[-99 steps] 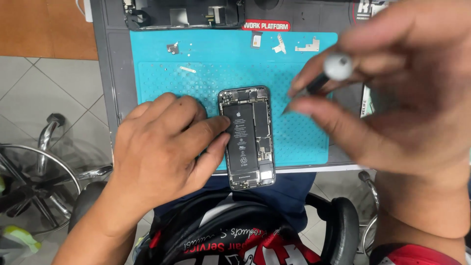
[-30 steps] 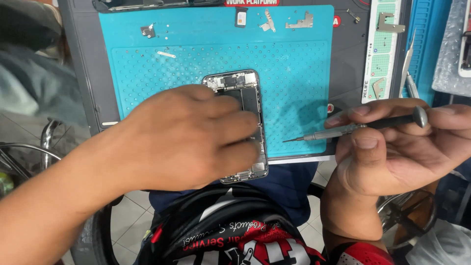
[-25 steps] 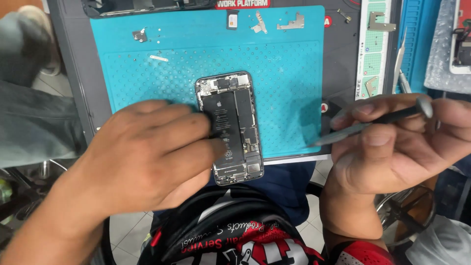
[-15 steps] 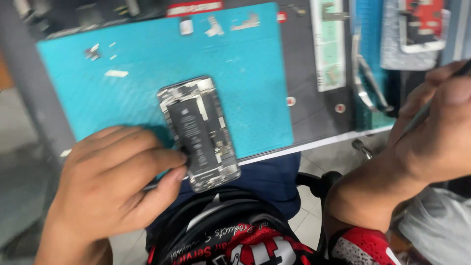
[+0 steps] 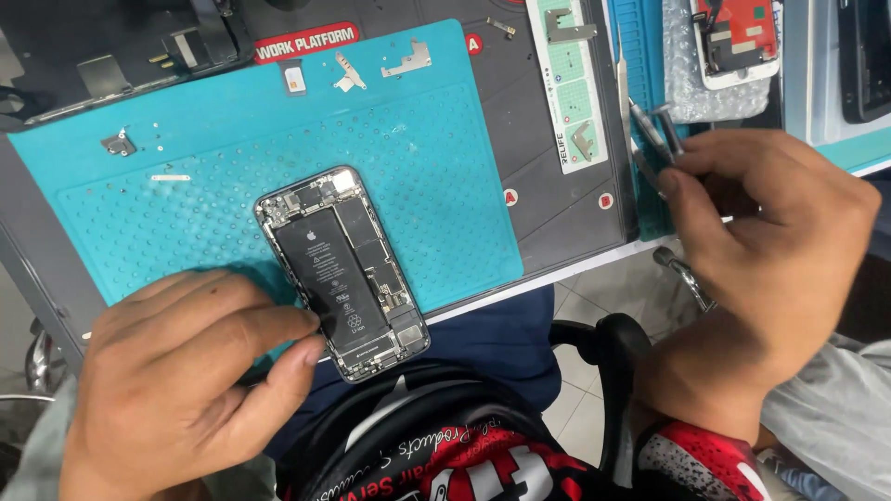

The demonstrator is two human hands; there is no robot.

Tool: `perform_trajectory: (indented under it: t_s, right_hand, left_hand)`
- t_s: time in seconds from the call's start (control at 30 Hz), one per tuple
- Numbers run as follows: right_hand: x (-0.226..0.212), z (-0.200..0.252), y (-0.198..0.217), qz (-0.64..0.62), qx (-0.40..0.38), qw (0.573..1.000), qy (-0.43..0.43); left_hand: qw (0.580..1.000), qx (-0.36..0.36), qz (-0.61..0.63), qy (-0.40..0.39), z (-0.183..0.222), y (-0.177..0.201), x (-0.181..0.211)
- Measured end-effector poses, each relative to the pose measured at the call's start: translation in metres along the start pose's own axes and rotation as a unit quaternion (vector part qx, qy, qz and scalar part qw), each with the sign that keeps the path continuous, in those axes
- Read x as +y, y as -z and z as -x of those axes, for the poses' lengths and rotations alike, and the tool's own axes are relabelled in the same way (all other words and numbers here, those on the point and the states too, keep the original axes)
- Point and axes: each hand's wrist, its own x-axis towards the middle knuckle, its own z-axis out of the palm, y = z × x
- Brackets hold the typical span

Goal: Removing internal screws from a smartphone using a precision screwdriver on a repair bench.

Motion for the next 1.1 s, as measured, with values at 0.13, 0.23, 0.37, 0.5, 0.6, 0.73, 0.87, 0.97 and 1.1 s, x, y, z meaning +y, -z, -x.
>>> perform_trajectory:
  t_s: [0.13,0.23,0.37,0.5,0.6,0.73,0.87,0.97,1.1]
  right_hand:
    - [0.014,-0.006,-0.011,0.088,0.003,0.995,0.046]
    - [0.025,-0.007,-0.018,0.156,0.002,0.987,0.044]
    - [0.019,-0.007,-0.018,0.217,-0.015,0.976,0.031]
    - [0.022,-0.008,-0.021,0.261,-0.036,0.965,0.001]
    - [0.026,-0.01,-0.022,0.29,-0.052,0.955,-0.024]
    - [0.026,-0.006,-0.024,0.264,-0.023,0.963,-0.042]
    - [0.025,0.0,-0.023,0.188,0.011,0.981,-0.055]
    - [0.025,0.001,-0.024,0.17,0.017,0.984,-0.052]
    - [0.027,-0.001,-0.024,0.176,0.012,0.983,-0.058]
  left_hand:
    - [1.0,0.009,0.001,-0.025,0.002,-0.001,-0.004]
    - [1.0,0.005,-0.007,-0.006,0.004,-0.001,-0.004]
    - [1.0,-0.003,-0.008,0.001,0.007,-0.002,-0.004]
    - [1.0,-0.006,-0.008,0.006,0.007,-0.002,-0.004]
    - [1.0,0.004,-0.002,-0.019,0.004,-0.001,-0.005]
    - [1.0,0.012,-0.008,-0.017,0.003,-0.001,-0.004]
    - [1.0,0.003,-0.005,-0.008,0.006,-0.002,-0.004]
    - [1.0,-0.009,-0.01,0.009,0.01,-0.002,-0.006]
    - [1.0,0.008,-0.01,-0.003,0.005,-0.002,-0.003]
